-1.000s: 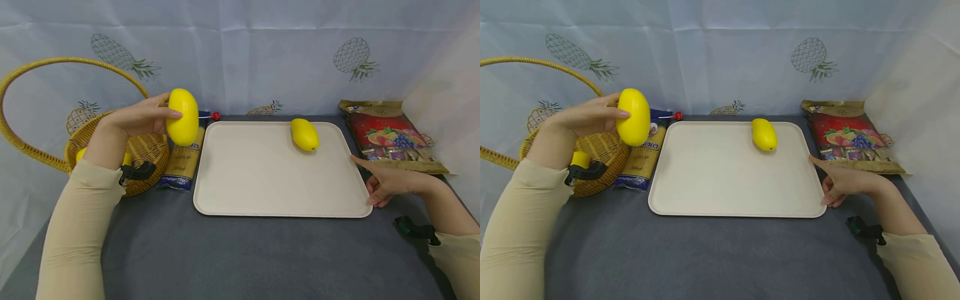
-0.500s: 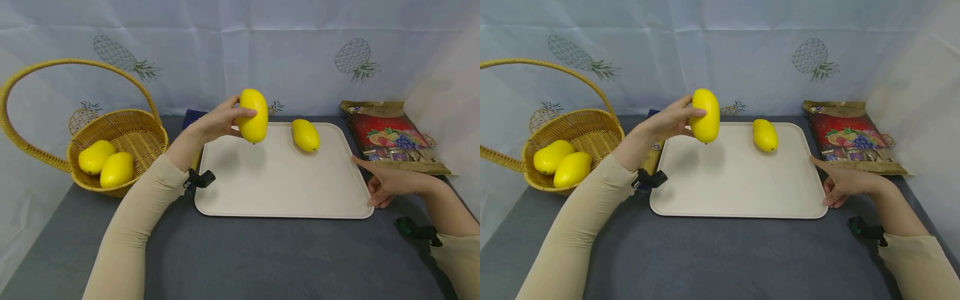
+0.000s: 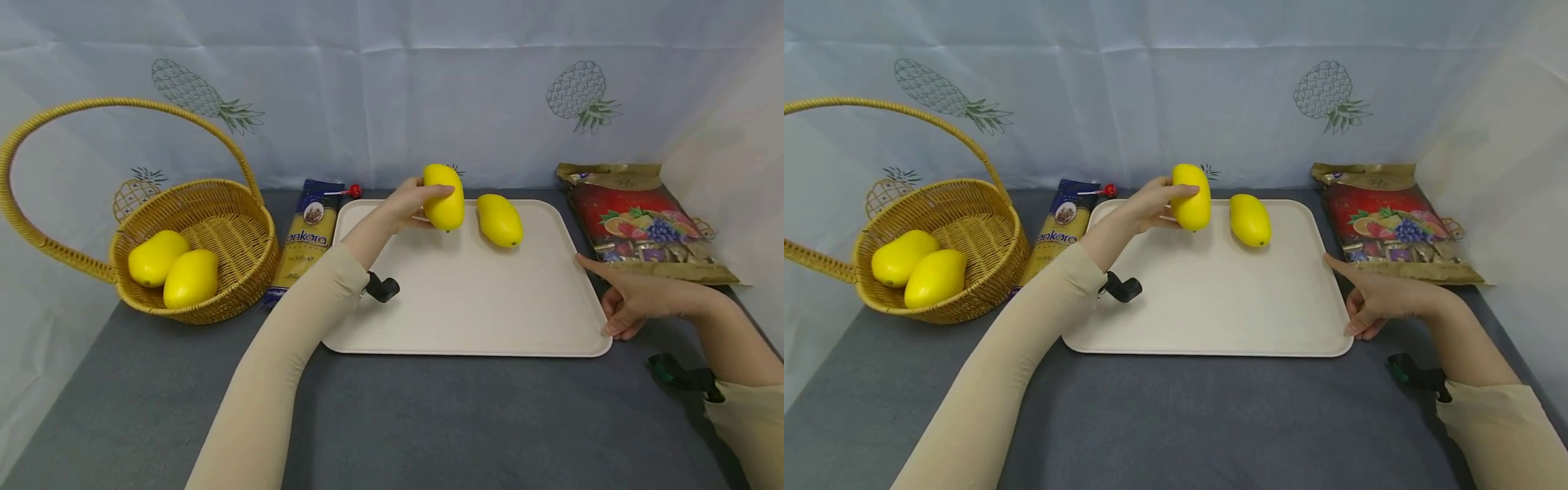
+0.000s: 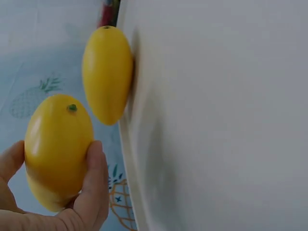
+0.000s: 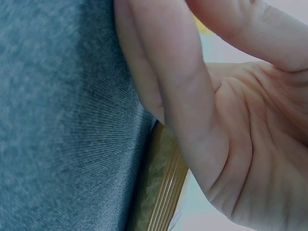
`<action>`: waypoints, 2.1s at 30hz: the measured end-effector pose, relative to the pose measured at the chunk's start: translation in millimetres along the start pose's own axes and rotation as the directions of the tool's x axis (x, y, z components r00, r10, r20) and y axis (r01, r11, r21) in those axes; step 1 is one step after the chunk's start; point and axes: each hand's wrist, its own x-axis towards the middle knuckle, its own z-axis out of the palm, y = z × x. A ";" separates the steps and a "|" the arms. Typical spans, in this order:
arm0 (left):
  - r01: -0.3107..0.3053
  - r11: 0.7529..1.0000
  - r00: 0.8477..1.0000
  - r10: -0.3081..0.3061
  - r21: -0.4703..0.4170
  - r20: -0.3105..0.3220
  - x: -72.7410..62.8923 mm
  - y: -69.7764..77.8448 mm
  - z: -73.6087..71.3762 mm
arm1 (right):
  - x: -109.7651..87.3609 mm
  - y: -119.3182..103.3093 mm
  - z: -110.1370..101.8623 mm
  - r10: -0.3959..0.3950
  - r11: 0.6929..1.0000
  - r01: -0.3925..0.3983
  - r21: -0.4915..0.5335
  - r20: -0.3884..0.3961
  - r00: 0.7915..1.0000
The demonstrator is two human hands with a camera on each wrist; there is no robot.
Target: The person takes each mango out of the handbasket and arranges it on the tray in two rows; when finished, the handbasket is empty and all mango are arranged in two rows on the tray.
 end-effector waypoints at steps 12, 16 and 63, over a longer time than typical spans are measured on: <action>0.049 0.990 0.999 -0.048 0.134 -0.011 18.8 -19.3 26.9 | 0.5 -3.3 1.1 -0.003 1.000 0.003 -0.004 0.009 1.000; 0.066 0.959 0.996 -0.046 0.275 -0.080 19.2 -21.9 32.5 | 1.5 -1.3 1.2 -0.016 1.000 0.016 0.002 0.015 1.000; 0.017 0.887 1.000 -0.004 0.461 -0.030 -27.7 3.8 -26.8 | 0.1 -1.2 3.7 -0.047 0.999 0.047 0.004 0.009 0.999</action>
